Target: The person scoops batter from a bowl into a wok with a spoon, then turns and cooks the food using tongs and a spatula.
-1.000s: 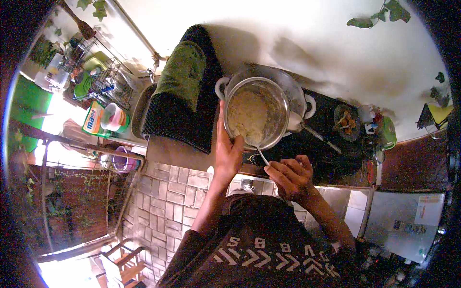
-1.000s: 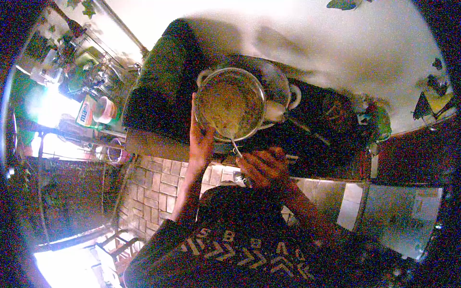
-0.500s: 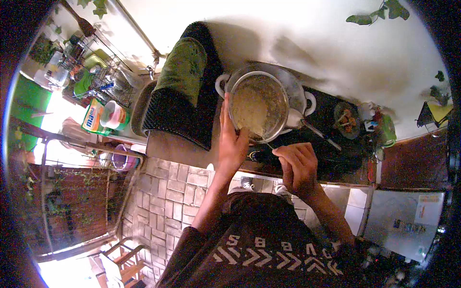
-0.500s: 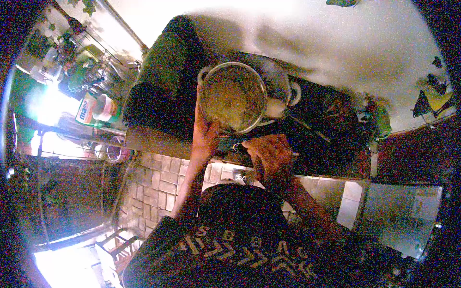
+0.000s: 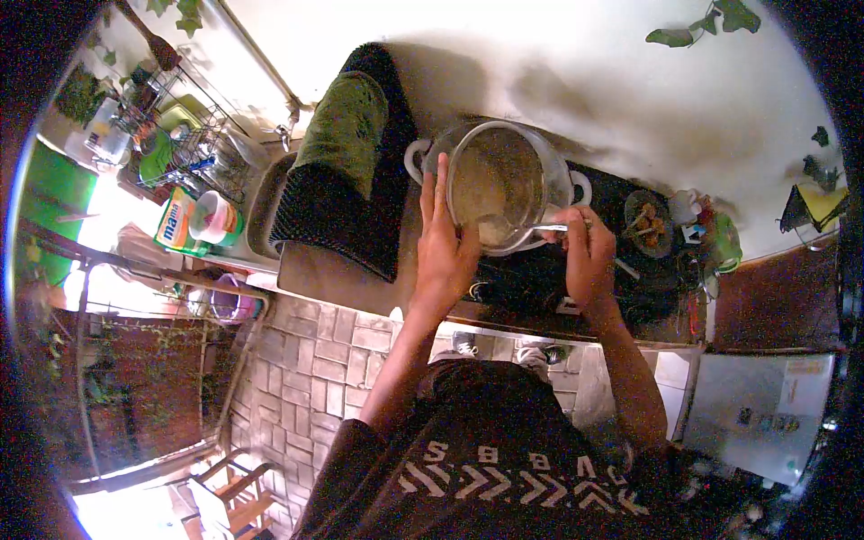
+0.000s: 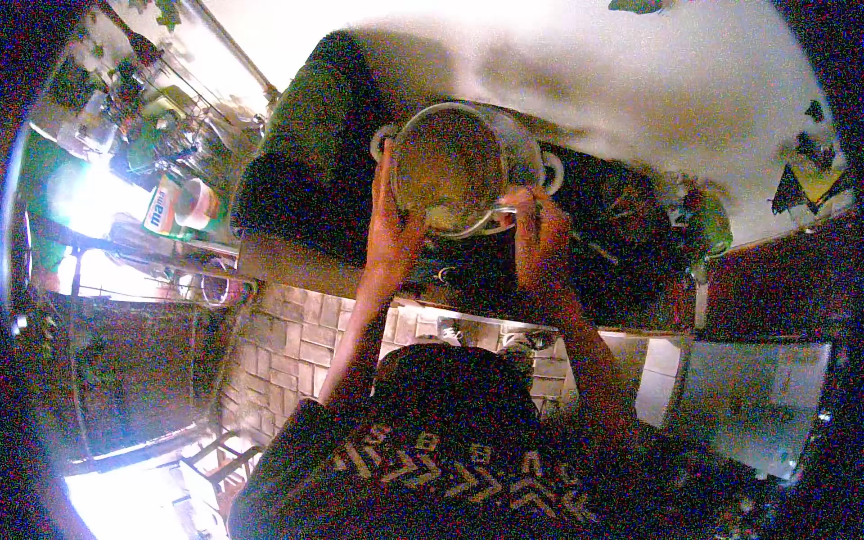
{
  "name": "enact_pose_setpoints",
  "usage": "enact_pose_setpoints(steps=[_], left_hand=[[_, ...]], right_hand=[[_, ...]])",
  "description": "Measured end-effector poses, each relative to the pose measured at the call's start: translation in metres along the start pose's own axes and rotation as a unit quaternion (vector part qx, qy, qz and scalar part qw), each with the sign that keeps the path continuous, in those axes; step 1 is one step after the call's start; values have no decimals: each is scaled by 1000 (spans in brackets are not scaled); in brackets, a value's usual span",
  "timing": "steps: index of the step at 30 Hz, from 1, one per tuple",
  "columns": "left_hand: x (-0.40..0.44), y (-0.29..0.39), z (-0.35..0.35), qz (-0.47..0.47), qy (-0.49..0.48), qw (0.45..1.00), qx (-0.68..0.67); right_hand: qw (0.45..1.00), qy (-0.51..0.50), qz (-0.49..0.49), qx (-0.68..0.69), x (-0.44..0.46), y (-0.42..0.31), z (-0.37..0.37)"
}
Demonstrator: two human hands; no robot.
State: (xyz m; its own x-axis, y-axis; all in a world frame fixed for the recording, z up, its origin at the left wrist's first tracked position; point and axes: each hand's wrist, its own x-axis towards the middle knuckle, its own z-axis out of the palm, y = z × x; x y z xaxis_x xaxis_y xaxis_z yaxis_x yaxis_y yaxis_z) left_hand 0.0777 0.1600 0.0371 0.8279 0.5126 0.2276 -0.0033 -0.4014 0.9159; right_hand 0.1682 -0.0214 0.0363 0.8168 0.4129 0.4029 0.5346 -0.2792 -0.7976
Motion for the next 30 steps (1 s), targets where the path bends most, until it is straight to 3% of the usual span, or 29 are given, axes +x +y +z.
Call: enact_pose_setpoints(steps=[2, 6, 9, 11, 14, 17, 24, 27, 29, 30], left_hand=[[3, 3, 0, 32, 21, 999, 0], [11, -20, 7, 109, 46, 992, 33], [16, -26, 4, 141, 57, 988, -13], [15, -27, 2, 115, 54, 987, -100], [16, -25, -3, 107, 56, 981, -151], [18, -23, -8, 80, 50, 962, -255], [11, -24, -7, 17, 50, 964, -260], [6, -15, -7, -76, 46, 945, -315], [8, -28, -4, 26, 52, 969, -241], [7, -27, -4, 25, 53, 969, -242]], right_hand=[[987, -11, 129, 91, 9, 9, -1], [967, -31, 192, 163, 13, 36, 6], [938, -25, 234, 256, 14, 47, 13], [904, -16, 286, 318, 14, 55, 13], [883, -9, 298, 363, 21, 49, 6], [897, 6, 305, 320, 33, 44, 0], [900, 20, 243, 361, 46, 34, 5], [893, 25, 261, 365, 42, 34, 10], [905, 54, 248, 343, 39, 35, 13], [905, 53, 248, 342, 36, 32, 12]])
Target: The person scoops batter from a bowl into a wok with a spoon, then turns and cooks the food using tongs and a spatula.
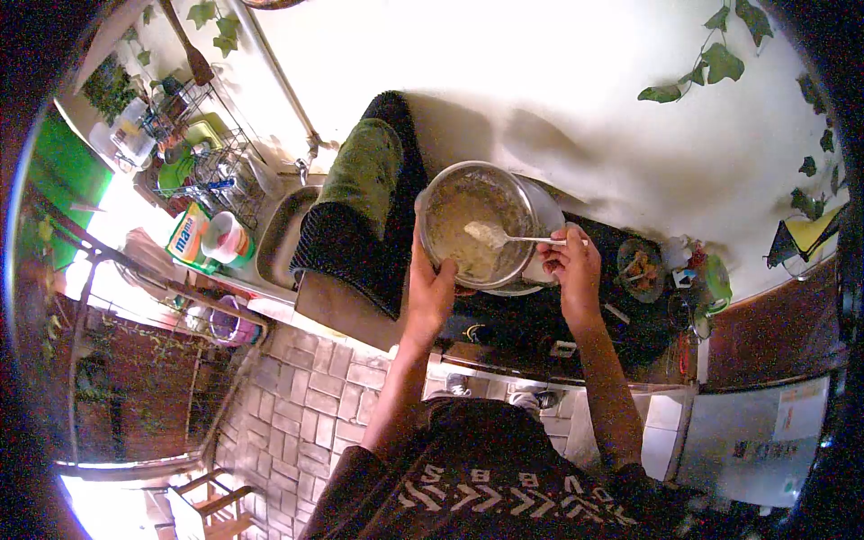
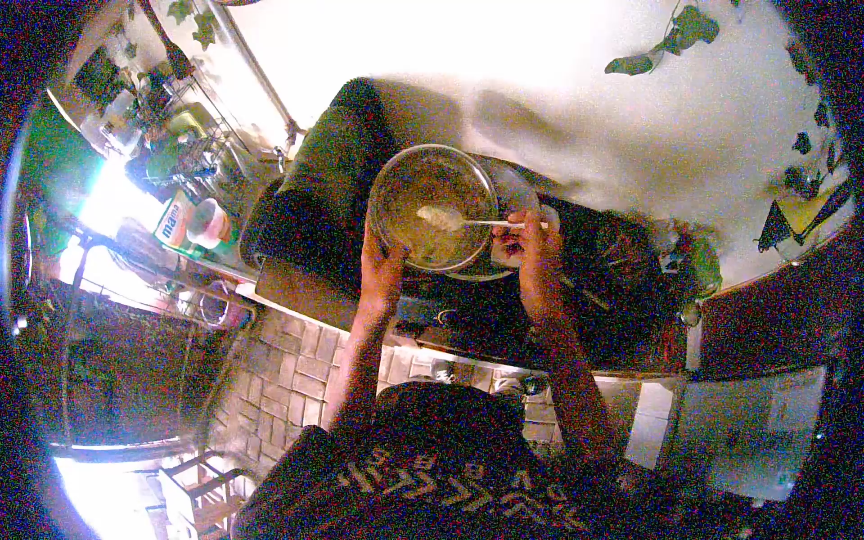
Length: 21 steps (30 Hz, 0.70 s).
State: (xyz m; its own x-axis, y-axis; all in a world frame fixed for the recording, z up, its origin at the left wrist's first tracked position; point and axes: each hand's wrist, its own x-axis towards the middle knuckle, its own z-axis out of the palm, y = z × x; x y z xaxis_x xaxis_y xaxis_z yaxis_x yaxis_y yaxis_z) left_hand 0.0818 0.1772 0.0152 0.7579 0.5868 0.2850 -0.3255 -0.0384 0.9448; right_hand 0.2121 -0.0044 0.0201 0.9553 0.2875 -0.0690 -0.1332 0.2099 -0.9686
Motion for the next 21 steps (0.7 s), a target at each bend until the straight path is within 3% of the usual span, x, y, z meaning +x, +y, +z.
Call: enact_pose_setpoints(steps=[6, 12, 15, 17, 21], left_hand=[[-2, -4, -1, 51, 5, 999, 15], [-8, 6, -2, -77, 29, 994, -77], [-8, -6, -6, -68, 36, 996, -48], [-7, -14, -9, -10, 15, 1000, 11], [-8, -12, -12, -16, 23, 1000, 6]], right_hand=[[998, -42, -37, -35, -20, 3, 4], [993, -25, 82, 85, -23, 5, -3], [989, -19, 110, 101, -21, 7, -7], [990, -33, 97, 100, -23, 7, -8], [988, -47, 81, 119, -26, 5, -9]])
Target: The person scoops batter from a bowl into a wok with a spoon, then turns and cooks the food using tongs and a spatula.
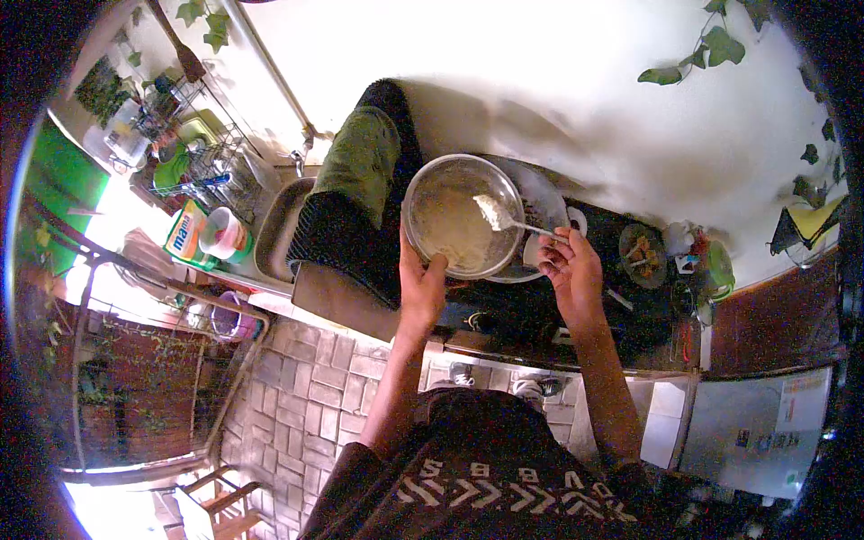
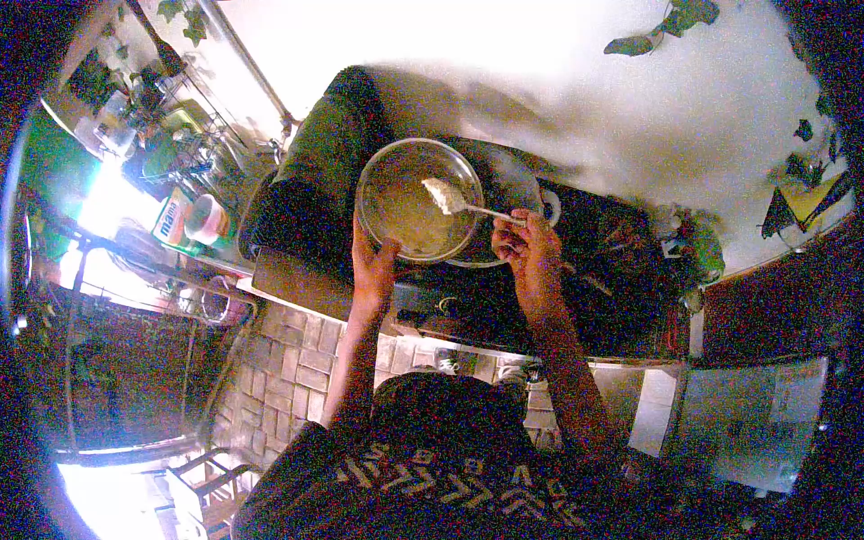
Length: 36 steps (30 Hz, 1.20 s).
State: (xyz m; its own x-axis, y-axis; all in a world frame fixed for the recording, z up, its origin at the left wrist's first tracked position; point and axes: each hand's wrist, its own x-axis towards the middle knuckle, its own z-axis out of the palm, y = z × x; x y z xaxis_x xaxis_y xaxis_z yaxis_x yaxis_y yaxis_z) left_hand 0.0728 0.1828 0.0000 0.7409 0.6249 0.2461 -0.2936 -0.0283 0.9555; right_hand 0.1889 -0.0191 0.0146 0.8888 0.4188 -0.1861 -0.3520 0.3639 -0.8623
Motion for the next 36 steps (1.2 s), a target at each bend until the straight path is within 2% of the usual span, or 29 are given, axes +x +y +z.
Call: enact_pose_setpoints(steps=[3, 5, 6, 11, 12, 13, 15, 17, 18, 19, 22, 28, 36], left_hand=[[3, -8, -9, 30, -1, 999, 32], [0, -10, -15, 33, 7, 999, -15], [-3, -9, -18, -24, 25, 998, -53], [-34, 8, -33, -1, 11, 1000, 25], [-42, 7, -38, -2, 20, 999, 42], [-51, 6, -42, -3, 27, 998, 60], [-69, 4, -46, -79, 52, 996, 3], [-75, 4, -53, -70, 46, 996, 30], [-78, 7, -58, -71, 27, 997, 26], [-82, 9, -60, -72, 24, 997, 26], [-95, 25, -62, -123, 57, 990, 47], [-100, 22, -72, -121, 44, 990, 49], [-87, 41, -54, -111, 31, 993, 37]], right_hand=[[998, -32, -26, 54, 1, -8, -4], [996, 38, -64, 47, -2, -19, -2], [993, 28, -94, 70, 1, -18, -11], [978, 117, -170, -23, 17, 0, -36], [944, 121, -259, -165, 26, 14, -45], [882, 123, -339, -303, 32, 25, -49], [865, 124, -351, -336, 40, 54, -53], [680, 94, -463, -561, 43, 71, -55], [654, 91, -474, -582, 38, 76, -48], [654, 93, -474, -582, 33, 78, -45], [666, 38, -382, -640, 20, 82, -38], [623, -3, -391, -677, 18, 85, -39], [609, 6, -380, -697, 17, 83, -38]])
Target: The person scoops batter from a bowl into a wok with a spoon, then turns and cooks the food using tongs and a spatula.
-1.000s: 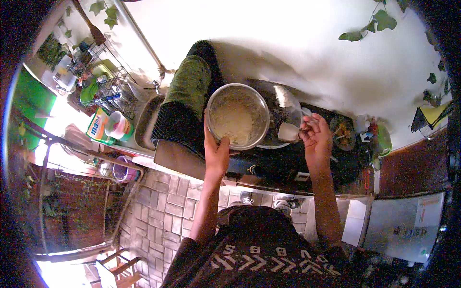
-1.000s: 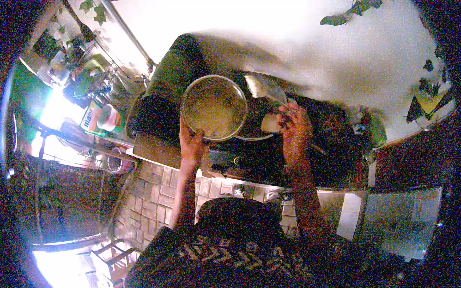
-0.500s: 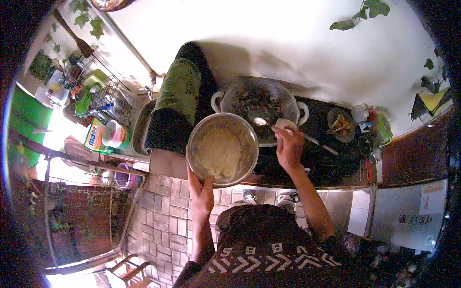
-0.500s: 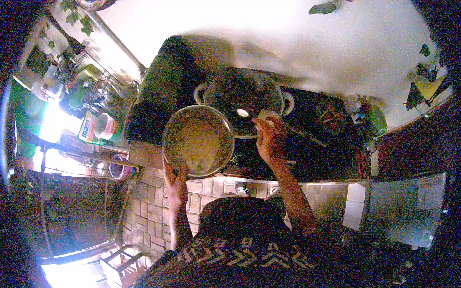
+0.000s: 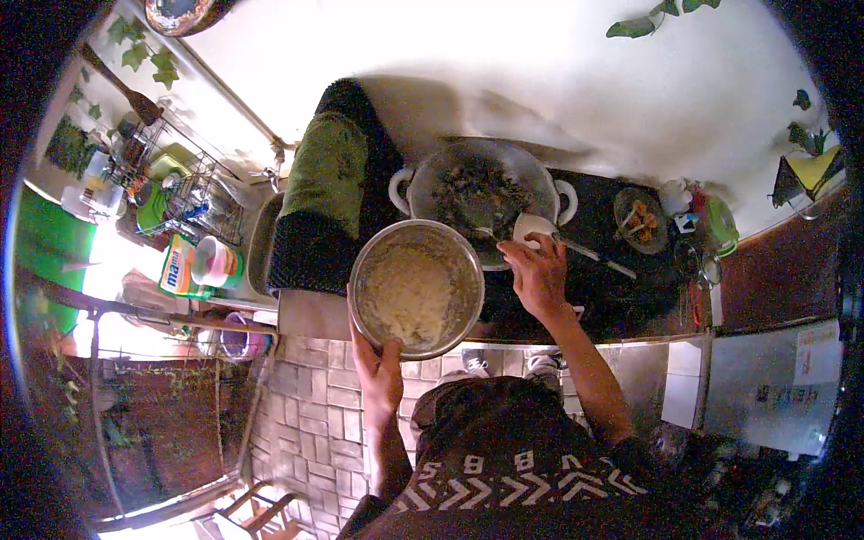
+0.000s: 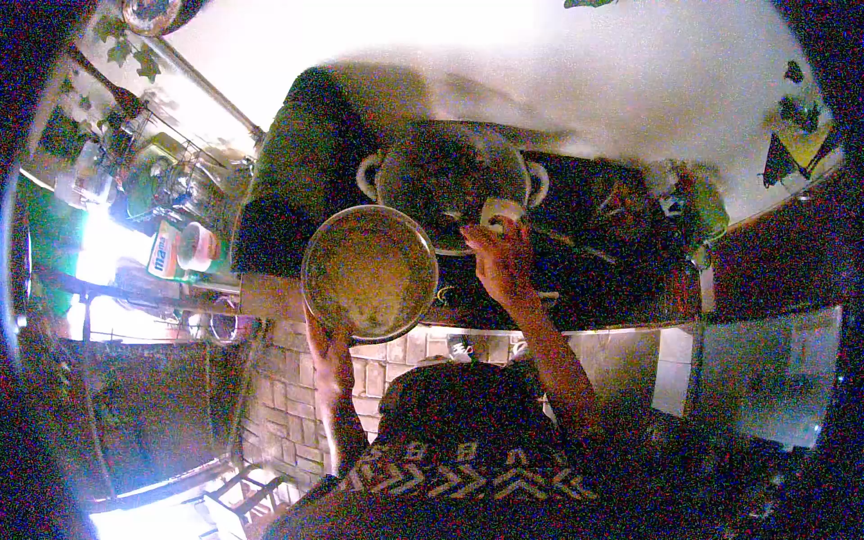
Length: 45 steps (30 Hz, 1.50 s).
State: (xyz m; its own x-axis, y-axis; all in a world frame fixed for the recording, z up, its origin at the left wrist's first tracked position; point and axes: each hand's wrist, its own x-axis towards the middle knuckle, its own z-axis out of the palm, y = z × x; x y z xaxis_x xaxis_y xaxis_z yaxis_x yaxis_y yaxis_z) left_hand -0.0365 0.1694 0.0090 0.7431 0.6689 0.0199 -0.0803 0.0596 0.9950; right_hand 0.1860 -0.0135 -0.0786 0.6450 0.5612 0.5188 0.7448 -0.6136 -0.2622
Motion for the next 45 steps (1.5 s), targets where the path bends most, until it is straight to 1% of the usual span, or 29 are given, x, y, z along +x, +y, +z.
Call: enact_pose_setpoints(steps=[1, 5, 8, 10, 14, 16, 20, 22, 26, 28, 32, 34, 37, 41, 43, 45], left_hand=[[-1, -2, -1, -11, -3, 1000, -10], [-3, -8, -3, -2, -2, 1000, -9], [-4, -19, -7, -13, 16, 1000, 16], [-2, -22, -8, -3, 19, 1000, 1], [-4, -21, -10, 9, 26, 1000, -4], [-6, -24, -16, -6, 23, 999, 33], [-8, -21, -15, -8, 13, 999, 45], [-8, -20, -13, -37, 23, 998, 42], [-5, -16, -7, -12, 14, 998, 62], [0, -7, 0, -1, 20, 1000, 16], [-5, -16, -9, -26, 9, 999, 17], [0, 1, 2, 11, 11, 1000, 20], [-2, 1, 2, 8, 14, 1000, 1], [-3, 2, 1, 20, 16, 1000, 18], [-5, 3, 1, 15, 22, 999, 23], [-6, -1, -4, 0, 14, 1000, 13]], right_hand=[[1000, -14, 5, 2, 0, -1, -1], [1000, -11, -4, -3, -2, -6, -9], [1000, -24, -3, -6, -7, -4, -10], [1000, -8, -22, 6, -12, -1, -7], [1000, -2, -21, 10, -22, -5, -10], [999, 23, -43, -12, -27, -4, -8], [999, 31, -43, -1, -35, -1, -6], [1000, 5, -17, 19, -38, 1, -3], [1000, 2, -6, 19, -37, -2, -10], [999, 33, -11, 15, -36, -2, -12], [999, 44, 27, 11, -27, -6, -16], [997, 58, 42, 11, -20, -7, -17], [996, 76, 46, 28, -15, -13, -22], [996, 61, 44, 46, -16, -12, -19], [996, 75, 38, 23, -16, -11, -15], [995, 83, 47, 35, -16, -11, -15]])
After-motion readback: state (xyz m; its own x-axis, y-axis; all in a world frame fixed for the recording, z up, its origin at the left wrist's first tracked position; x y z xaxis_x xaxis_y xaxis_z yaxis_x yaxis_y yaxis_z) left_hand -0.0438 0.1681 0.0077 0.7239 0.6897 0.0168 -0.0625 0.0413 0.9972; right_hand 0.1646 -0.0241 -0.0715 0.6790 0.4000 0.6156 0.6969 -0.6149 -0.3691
